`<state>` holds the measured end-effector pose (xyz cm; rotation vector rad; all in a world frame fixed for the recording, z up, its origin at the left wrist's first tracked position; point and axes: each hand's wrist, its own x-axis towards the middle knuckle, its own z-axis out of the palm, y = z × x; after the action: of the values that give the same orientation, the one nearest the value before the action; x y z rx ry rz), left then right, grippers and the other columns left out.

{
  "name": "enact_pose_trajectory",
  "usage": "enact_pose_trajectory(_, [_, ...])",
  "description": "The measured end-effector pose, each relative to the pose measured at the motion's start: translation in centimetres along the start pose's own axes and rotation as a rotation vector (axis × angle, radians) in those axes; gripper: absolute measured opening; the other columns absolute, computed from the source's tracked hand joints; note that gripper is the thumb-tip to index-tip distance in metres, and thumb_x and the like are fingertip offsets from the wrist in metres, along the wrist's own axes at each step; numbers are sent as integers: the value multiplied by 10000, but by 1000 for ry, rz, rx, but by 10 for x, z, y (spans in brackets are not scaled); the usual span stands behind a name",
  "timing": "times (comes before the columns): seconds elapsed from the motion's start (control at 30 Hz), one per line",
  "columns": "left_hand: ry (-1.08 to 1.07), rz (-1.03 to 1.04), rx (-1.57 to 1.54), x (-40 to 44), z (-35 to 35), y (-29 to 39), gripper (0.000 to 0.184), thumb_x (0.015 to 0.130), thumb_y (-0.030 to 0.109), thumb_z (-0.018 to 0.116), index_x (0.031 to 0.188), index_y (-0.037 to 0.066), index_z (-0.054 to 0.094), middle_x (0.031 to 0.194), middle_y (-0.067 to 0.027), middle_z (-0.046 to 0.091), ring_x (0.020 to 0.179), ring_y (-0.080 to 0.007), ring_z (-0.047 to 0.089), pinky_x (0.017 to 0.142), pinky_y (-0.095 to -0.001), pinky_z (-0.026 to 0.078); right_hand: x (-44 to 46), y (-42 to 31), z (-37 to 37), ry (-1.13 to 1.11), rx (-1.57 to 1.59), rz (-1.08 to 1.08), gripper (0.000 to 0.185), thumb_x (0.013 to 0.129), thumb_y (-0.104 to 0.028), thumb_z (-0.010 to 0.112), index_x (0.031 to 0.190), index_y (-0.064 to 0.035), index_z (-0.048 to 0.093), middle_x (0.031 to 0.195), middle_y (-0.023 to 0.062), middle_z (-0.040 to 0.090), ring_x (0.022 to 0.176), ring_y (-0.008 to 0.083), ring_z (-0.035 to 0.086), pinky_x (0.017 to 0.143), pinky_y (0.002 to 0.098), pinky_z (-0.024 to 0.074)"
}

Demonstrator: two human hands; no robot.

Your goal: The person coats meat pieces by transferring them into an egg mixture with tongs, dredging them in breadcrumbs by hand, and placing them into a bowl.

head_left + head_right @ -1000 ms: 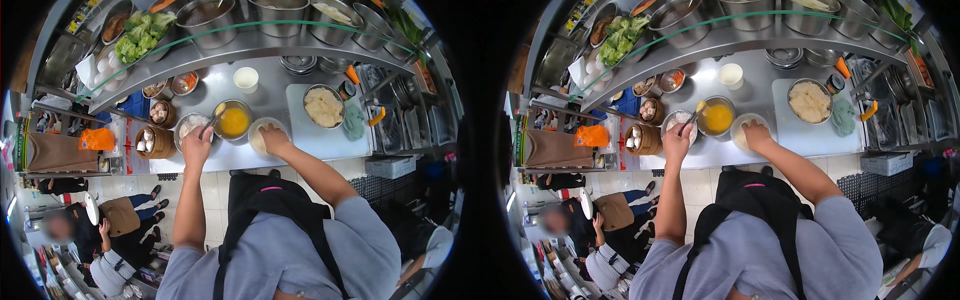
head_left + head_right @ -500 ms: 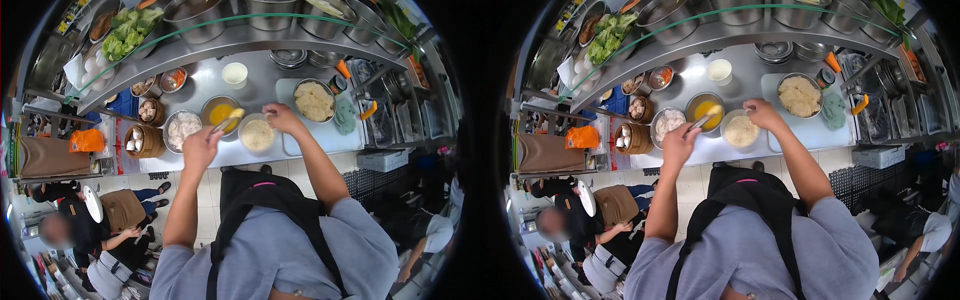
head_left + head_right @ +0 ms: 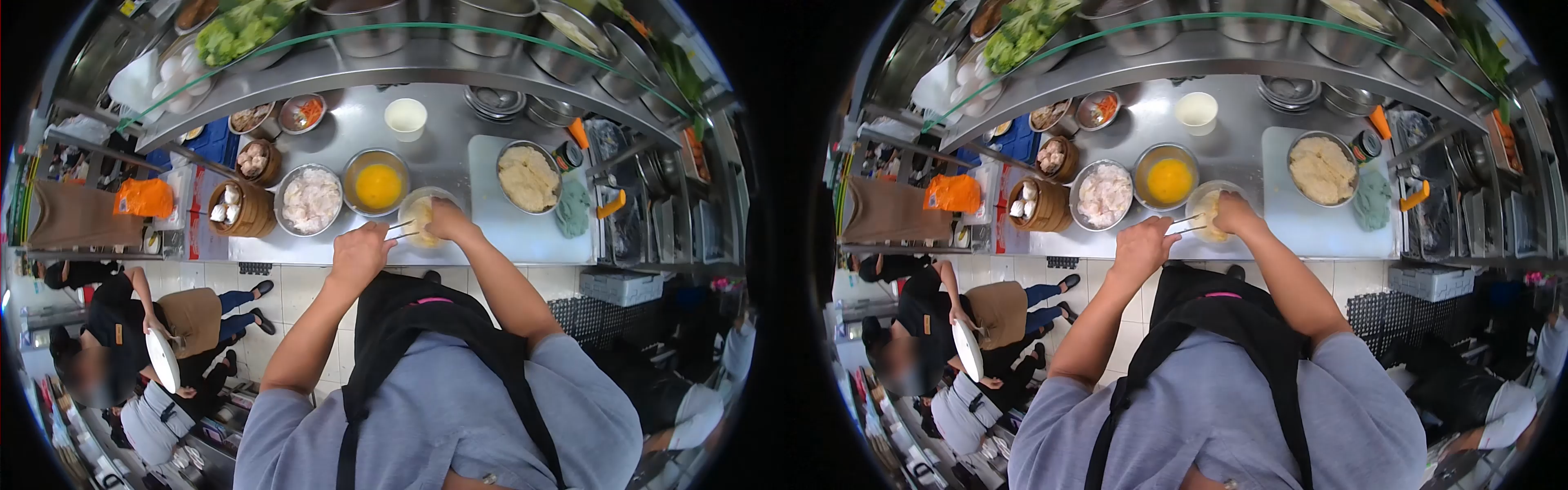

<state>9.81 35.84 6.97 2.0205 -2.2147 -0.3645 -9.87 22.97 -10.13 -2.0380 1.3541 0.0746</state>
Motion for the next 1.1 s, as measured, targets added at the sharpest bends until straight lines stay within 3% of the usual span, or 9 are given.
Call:
enact_pose_trajectory(0.1, [36,-135,-208,-4,2,-12,364,863,340,763,1144,109,744,1054,-158,744,931,-355,715,777,-452,561,9,-4,-3,-56,-110,-52,523,693,-95,761,1198,-26,644,1191,225,683,1147,399,636,989,476,512])
enact_pose_trajectory(0.23, [125,-259,-424,-16,-2,-22,351,867,340,762,1132,112,741,964,-155,740,916,-374,700,789,-483,544,31,9,-17,-194,2,-361,564,629,-83,796,1179,-103,676,1181,170,700,1101,360,653,971,454,515])
enact_pose_trajectory(0.3, [212,-276,-447,-28,0,-31,343,865,354,763,1104,109,735,954,-151,739,910,-385,698,772,-495,545,26,5,-23,-201,82,-159,727,574,-95,878,1266,-91,652,1316,175,646,1234,336,604,1056,420,477])
enact_pose_trajectory(0.47, [197,-426,-488,-51,-16,-51,372,889,377,734,1137,101,726,981,-167,733,962,-374,691,790,-490,545,7,-15,-35,-64,-56,-106,701,608,-110,893,1262,-32,652,1239,198,690,1168,353,653,1031,413,496])
enact_pose_trajectory(0.7, [390,-565,-722,-71,23,-103,405,882,296,785,1161,10,721,990,-172,754,796,-253,718,740,-378,566,7,8,-5,301,-93,-235,616,687,-80,813,1262,-20,602,1167,221,686,1070,398,669,939,450,544])
enact_pose_trajectory(0.73, [477,-478,-645,-72,35,-118,408,882,334,776,1145,26,730,952,-171,754,794,-294,726,729,-396,566,-2,-7,-16,276,-102,-173,499,785,-71,701,1269,-24,590,1152,224,674,1064,411,656,939,485,531])
enact_pose_trajectory(0.9, [412,-526,-639,-68,2,-137,405,856,301,809,1129,12,732,718,-146,665,614,-219,592,633,-347,503,-25,-30,-15,361,-274,-92,586,732,-63,724,1287,-5,545,1102,263,676,1035,422,669,899,498,552])
enact_pose_trajectory(0.97, [365,-551,-641,-64,-6,-147,400,862,296,803,1117,-2,729,739,-150,682,632,-233,620,644,-354,504,-36,-50,-33,74,-168,-36,643,713,-107,747,1302,3,513,1072,275,681,1037,426,666,913,498,547])
enact_pose_trajectory(1.1, [397,-523,-636,-54,-20,-165,385,872,295,792,1109,-1,730,773,-166,699,657,-254,644,657,-362,507,-29,-30,-49,-21,-113,-142,364,718,-167,757,1055,-52,681,1056,215,714,1006,413,674,888,472,546])
